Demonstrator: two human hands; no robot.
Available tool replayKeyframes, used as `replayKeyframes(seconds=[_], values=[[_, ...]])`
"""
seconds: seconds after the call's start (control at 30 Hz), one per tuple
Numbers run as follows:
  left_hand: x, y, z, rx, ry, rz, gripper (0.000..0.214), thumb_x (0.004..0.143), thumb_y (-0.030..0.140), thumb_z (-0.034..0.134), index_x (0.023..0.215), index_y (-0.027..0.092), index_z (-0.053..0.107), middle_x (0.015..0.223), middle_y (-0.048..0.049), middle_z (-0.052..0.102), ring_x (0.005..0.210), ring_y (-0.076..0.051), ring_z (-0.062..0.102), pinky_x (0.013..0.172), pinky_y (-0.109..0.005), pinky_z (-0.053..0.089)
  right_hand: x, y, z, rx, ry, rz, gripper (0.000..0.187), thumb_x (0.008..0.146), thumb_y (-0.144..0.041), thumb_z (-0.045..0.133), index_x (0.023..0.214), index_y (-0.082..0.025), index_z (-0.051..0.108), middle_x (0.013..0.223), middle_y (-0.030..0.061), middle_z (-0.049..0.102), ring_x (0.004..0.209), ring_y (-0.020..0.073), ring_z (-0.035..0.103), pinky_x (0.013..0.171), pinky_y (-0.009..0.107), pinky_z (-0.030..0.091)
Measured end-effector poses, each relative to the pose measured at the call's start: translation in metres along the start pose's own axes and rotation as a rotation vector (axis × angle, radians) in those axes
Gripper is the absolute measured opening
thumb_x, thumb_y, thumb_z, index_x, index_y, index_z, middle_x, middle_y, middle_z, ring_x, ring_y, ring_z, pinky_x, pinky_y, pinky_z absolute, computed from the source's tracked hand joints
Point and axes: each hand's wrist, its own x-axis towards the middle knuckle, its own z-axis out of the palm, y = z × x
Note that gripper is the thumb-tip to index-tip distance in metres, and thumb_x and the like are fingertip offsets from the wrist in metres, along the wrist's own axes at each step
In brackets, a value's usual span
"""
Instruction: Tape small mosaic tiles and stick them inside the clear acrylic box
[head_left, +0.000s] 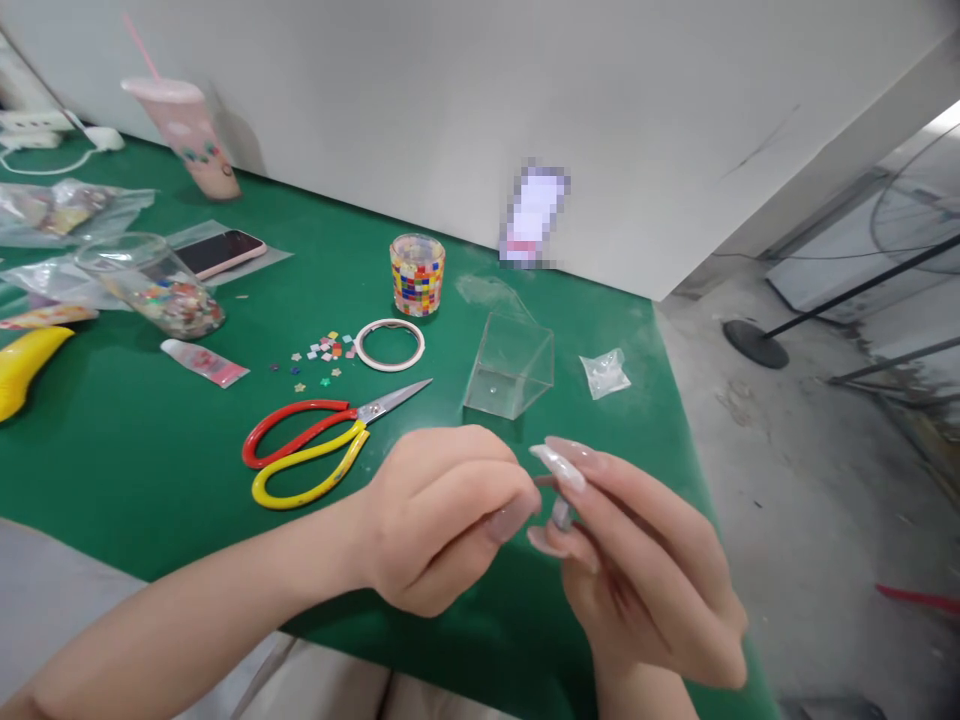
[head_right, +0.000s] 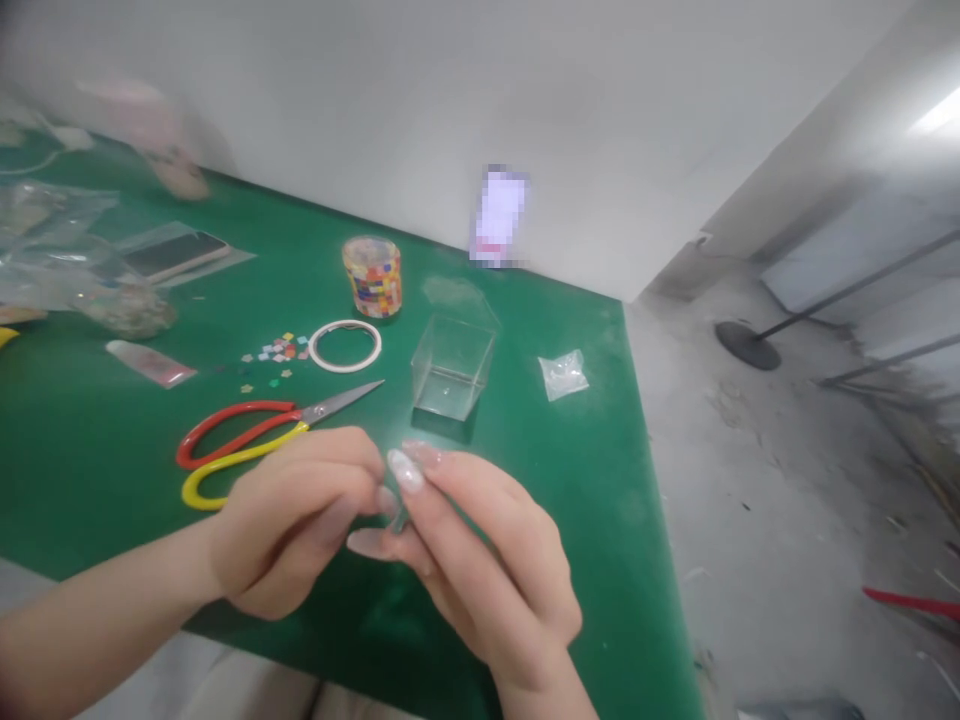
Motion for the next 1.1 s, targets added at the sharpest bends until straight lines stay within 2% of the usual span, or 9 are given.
replayKeyframes(seconds=[0.1,0.17,0.27,0.4,0.6,0.83,0.93,1.03,1.1], values=[[0.004,0.003,-0.005,0.152,-0.067,0.025,0.017,0.093,0.007,0.052,0.104,0.017,0.062,0.086,-0.0064,0.075,0.074,-0.015,0.068,0.068,-0.025,0.057,0.003,0.002,-0.006,0.085,-0.128,0.019,0.02,0.096,-0.015,0.069,0.114,-0.008,0.075,0.104,0.0041,0.082,0.086,0.0131,0.078,0.076,0.019,0.066],[0.006,0.006,-0.006,0.087,-0.083,-0.068,0.018,0.094,0.009,0.053,0.105,0.02,0.062,0.084,-0.0043,0.075,0.071,-0.014,0.068,0.065,-0.023,0.057,0.004,0.003,-0.01,0.156,-0.189,0.042,0.031,0.095,-0.011,0.069,0.126,-0.011,0.07,0.105,0.002,0.082,0.082,0.0135,0.078,0.071,0.02,0.068],[0.01,0.011,-0.006,0.019,-0.104,-0.153,0.02,0.094,0.01,0.055,0.106,0.021,0.066,0.083,-0.0044,0.076,0.068,-0.014,0.069,0.061,-0.022,0.056,0.004,0.006,-0.015,0.17,-0.18,0.034,0.041,0.092,-0.006,0.07,0.133,-0.012,0.067,0.107,0.0018,0.082,0.081,0.0153,0.079,0.069,0.022,0.069],[0.015,0.014,-0.012,0.084,-0.183,-0.158,0.024,0.096,0.012,0.055,0.109,0.023,0.073,0.08,-0.0047,0.078,0.064,-0.015,0.069,0.058,-0.022,0.053,0.005,0.01,-0.02,0.098,-0.214,0.007,0.041,0.092,-0.001,0.067,0.132,-0.013,0.067,0.109,-0.0001,0.081,0.089,0.0124,0.078,0.078,0.018,0.067],[0.018,0.014,-0.022,0.065,-0.272,-0.266,0.022,0.098,0.017,0.058,0.107,0.024,0.076,0.075,-0.0029,0.077,0.063,-0.014,0.068,0.06,-0.019,0.051,0.011,0.009,-0.02,0.099,-0.248,0.012,0.033,0.095,-0.008,0.068,0.127,-0.015,0.071,0.104,0.0017,0.082,0.081,0.0148,0.078,0.067,0.022,0.066],[0.013,0.018,-0.024,0.181,-0.291,-0.215,0.025,0.103,0.027,0.052,0.108,0.023,0.077,0.072,-0.0046,0.076,0.06,-0.016,0.067,0.056,-0.021,0.046,0.017,0.006,-0.021,0.103,-0.273,0.044,0.02,0.092,-0.007,0.07,0.109,-0.015,0.077,0.091,0.0005,0.082,0.07,0.0147,0.077,0.056,0.023,0.063],[0.013,0.019,-0.025,0.199,-0.29,-0.244,0.026,0.103,0.029,0.052,0.107,0.027,0.078,0.068,-0.0033,0.074,0.057,-0.016,0.065,0.054,-0.022,0.043,0.016,0.006,-0.024,0.063,-0.33,0.051,0.016,0.092,-0.005,0.068,0.102,-0.014,0.077,0.095,0.001,0.082,0.072,0.0145,0.077,0.059,0.022,0.064],[0.014,0.02,-0.025,0.156,-0.255,-0.263,0.021,0.1,0.025,0.058,0.102,0.025,0.078,0.068,-0.0032,0.073,0.055,-0.014,0.062,0.053,-0.02,0.042,0.014,0.004,-0.025,0.051,-0.349,0.056,0.017,0.093,-0.006,0.068,0.104,-0.013,0.077,0.095,0.0026,0.082,0.073,0.0151,0.077,0.059,0.023,0.063],[0.015,0.02,-0.025,0.125,-0.254,-0.264,0.021,0.1,0.022,0.057,0.102,0.023,0.078,0.07,-0.003,0.074,0.055,-0.013,0.063,0.054,-0.019,0.043,0.012,0.003,-0.025,0.042,-0.345,0.067,0.022,0.094,-0.01,0.069,0.114,-0.015,0.076,0.095,0.0025,0.082,0.073,0.0161,0.077,0.057,0.026,0.062]])
